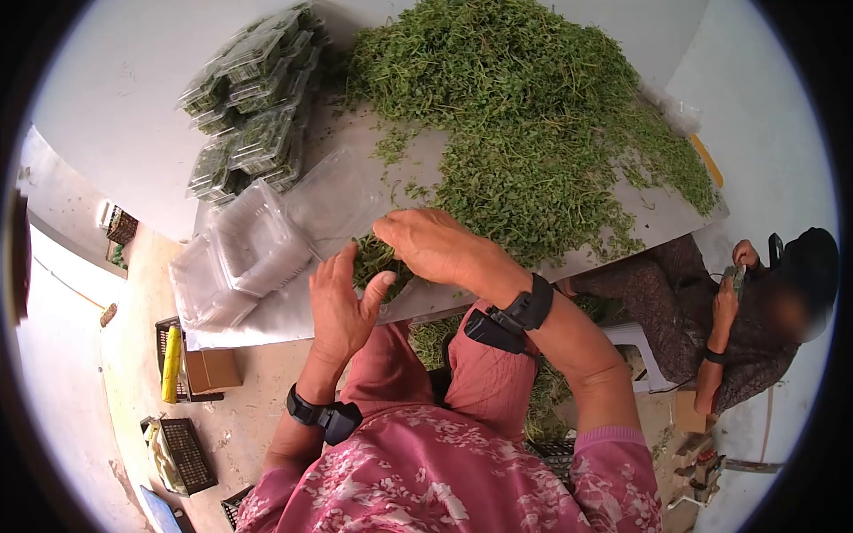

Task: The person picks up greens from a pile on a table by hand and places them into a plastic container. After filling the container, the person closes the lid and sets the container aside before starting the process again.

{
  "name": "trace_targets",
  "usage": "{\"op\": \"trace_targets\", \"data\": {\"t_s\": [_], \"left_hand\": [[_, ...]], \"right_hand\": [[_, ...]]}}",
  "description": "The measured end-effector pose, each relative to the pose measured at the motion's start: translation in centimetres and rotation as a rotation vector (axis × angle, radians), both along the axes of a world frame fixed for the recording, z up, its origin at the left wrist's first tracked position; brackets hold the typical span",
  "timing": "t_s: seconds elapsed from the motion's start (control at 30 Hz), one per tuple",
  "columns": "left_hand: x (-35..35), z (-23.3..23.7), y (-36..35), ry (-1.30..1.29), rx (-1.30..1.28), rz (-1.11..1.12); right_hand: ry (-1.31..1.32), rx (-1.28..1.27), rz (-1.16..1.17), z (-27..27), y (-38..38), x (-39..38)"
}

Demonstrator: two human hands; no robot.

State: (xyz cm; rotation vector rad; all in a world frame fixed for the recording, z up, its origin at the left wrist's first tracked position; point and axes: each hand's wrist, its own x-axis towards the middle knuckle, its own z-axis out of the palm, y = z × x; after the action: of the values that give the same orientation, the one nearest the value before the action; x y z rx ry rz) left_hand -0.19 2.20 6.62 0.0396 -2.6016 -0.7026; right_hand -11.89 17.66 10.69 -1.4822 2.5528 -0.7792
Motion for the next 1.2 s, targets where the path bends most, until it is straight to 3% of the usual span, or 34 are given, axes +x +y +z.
{"op": "trace_targets", "data": {"t_s": [0.23, 0.33, 0.43, 0.73, 0.93, 1.2], "left_hand": [[-0.8, -1.8, -0.4, 0.123, 0.000, -0.091], [-0.8, -1.3, -0.6, 0.143, 0.110, -0.200], [-0.8, -0.8, -1.5, 0.117, 0.032, -0.296], [0.2, 1.5, -1.4, 0.139, 0.337, -0.154], [-1.6, -0.9, -0.2, 0.041, -0.096, -0.183], [-0.9, -1.5, -1.1, 0.117, -0.206, -0.157]], "right_hand": [[-0.024, -0.204, 0.038, -0.7, 1.0, -0.3], [-0.012, -0.190, -0.023, -0.2, 1.6, -0.5], [-0.040, -0.165, -0.021, -1.7, 1.6, -0.9], [-0.105, -0.186, 0.068, -2.3, 1.6, -0.9], [-0.096, -0.217, 0.057, -2.2, 1.5, -0.6], [-0.035, -0.257, -0.046, -2.8, 1.4, -1.0]]}}
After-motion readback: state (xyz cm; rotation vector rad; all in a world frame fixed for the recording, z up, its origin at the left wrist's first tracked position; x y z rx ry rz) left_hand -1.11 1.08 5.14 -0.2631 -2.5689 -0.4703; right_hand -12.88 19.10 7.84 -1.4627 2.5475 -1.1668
